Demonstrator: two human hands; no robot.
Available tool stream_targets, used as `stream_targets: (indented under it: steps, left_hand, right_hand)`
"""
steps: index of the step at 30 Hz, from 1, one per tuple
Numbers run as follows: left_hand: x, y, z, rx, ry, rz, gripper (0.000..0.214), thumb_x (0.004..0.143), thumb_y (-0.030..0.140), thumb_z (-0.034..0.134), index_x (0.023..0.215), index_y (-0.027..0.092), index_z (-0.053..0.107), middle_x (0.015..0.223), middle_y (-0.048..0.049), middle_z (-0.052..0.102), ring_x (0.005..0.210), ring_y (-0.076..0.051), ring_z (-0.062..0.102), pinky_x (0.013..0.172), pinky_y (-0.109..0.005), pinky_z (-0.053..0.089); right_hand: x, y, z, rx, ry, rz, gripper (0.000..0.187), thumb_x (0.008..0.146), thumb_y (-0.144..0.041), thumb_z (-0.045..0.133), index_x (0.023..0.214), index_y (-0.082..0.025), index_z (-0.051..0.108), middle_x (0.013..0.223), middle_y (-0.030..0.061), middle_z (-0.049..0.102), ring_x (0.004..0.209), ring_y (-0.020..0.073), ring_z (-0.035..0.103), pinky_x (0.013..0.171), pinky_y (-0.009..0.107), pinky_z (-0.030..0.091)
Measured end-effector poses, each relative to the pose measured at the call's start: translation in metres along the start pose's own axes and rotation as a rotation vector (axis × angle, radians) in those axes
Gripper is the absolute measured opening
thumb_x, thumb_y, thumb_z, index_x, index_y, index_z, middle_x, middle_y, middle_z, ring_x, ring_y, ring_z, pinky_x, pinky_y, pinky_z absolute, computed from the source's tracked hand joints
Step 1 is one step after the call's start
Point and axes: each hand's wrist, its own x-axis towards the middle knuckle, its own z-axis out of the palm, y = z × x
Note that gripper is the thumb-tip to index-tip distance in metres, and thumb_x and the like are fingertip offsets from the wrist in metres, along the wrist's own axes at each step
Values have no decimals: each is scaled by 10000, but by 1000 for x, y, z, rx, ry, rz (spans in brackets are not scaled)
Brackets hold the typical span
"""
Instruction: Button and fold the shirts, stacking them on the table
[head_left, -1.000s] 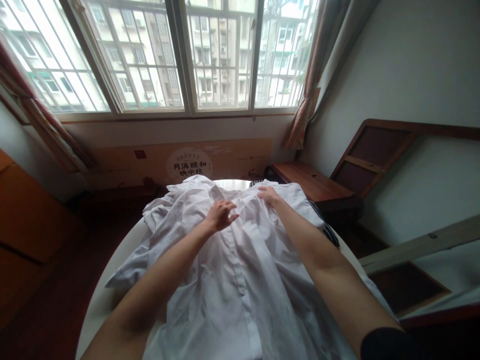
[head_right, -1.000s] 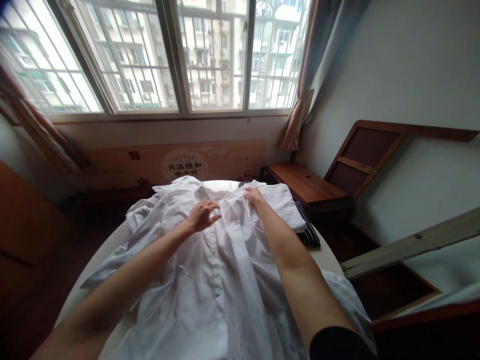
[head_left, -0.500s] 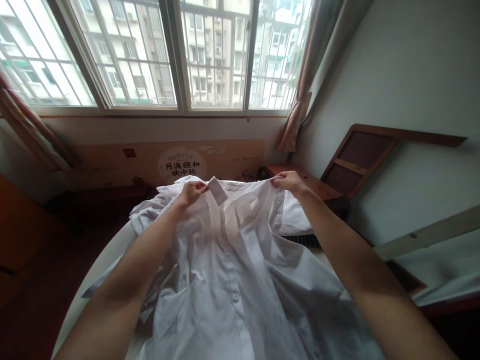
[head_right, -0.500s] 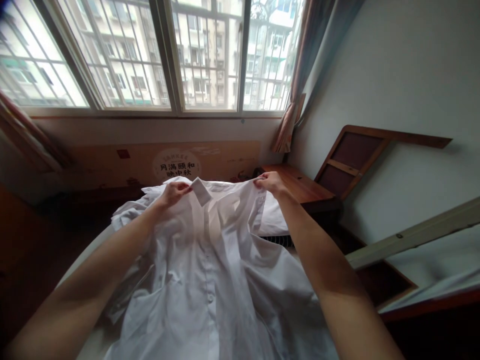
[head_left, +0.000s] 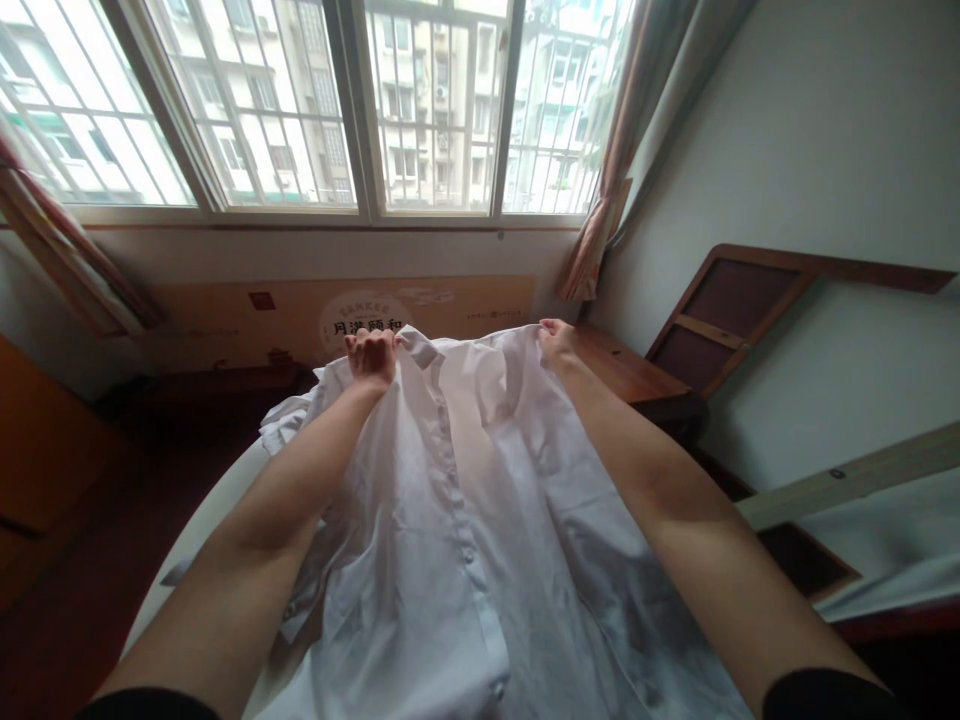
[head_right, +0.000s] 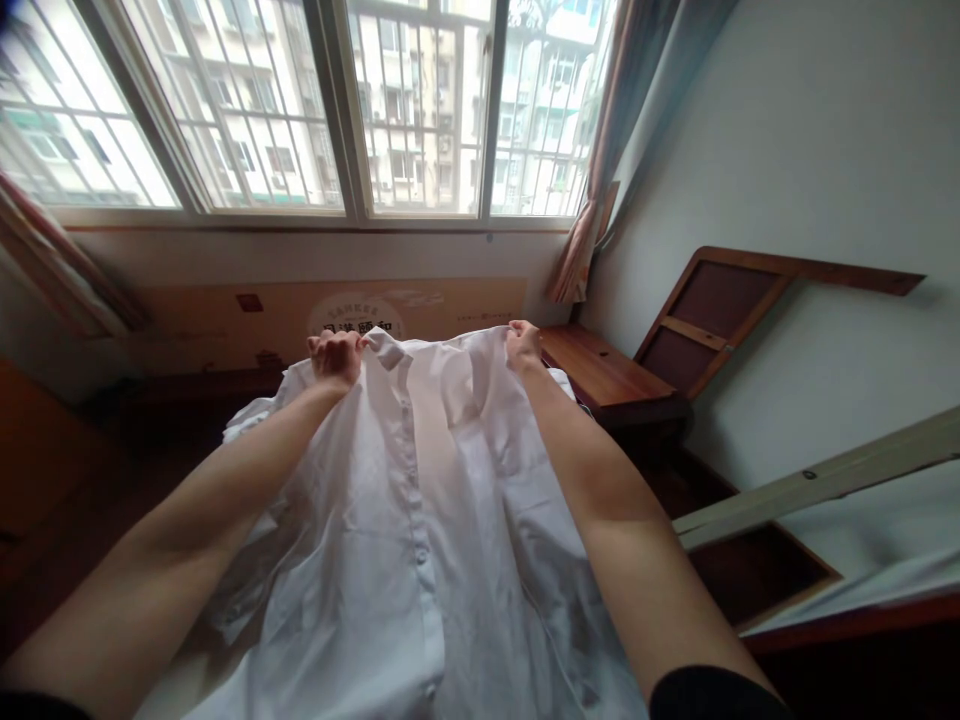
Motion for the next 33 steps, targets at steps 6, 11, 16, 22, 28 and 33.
stream_targets:
  steps: [6, 11, 16, 22, 28, 33]
  left_hand:
    - [-25, 30, 18, 336, -243, 137, 329, 860, 239, 458, 1130, 100, 586, 1222, -197, 529, 1205, -352, 379, 1017, -538, 158]
    - [-102, 57, 16, 87, -353, 440, 533, 886, 505, 409, 1302, 179, 475, 1385, -142, 436, 1287, -332, 343, 1042, -497, 240]
    - [-183, 85, 11, -223, -511, 748, 677, 879, 637, 301, 1430, 243, 302, 1502, -91, 297, 1370, -286, 265, 1090, -476, 227]
    - [-219, 102, 26, -351, -615, 986, 646, 887, 610, 337, 1429, 259, 314, 1500, -79, 306, 1393, -289, 218, 1112, -527, 148]
    - [-226, 96, 29, -344, -637, 982, 619, 891, 593, 351, 1405, 249, 366, 1496, -84, 312, 1394, -300, 209, 1106, -531, 163]
    - [-227, 98, 22, -299, -624, 1001, 613, 889, 588, 364, 1401, 249, 371, 1482, -86, 339, 1385, -295, 231, 1102, -514, 187]
  right_hand:
    - [-28, 41, 2, -247, -263, 27, 688, 751, -211, 655, 1369, -97, 375, 1345, 192, 481, 1187, 240, 508, 970, 316, 397]
    - [-81, 89, -74, -436, -286, 78, 623, 761, -325, 657, 1319, -130, 463, 1191, 154, 595, 1032, 248, 590, 893, 334, 448]
    - [-152, 100, -141, -165, -396, 267, 474, 745, -354, 665, 1157, -127, 603, 1024, 120, 667, 874, 224, 631, 740, 275, 505]
    - [-216, 98, -189, 126, -654, 496, 528, 726, -490, 674, 1113, -135, 625, 1020, 128, 683, 857, 260, 660, 687, 298, 539]
    - [-245, 106, -222, 304, -677, 421, 730, 683, -613, 652, 1302, -256, 502, 1349, 98, 516, 1225, 318, 492, 950, 386, 476]
    - [-251, 105, -218, 240, -709, 433, 587, 847, -586, 459, 1333, -258, 486, 1349, 59, 524, 1272, 278, 446, 1038, 391, 399]
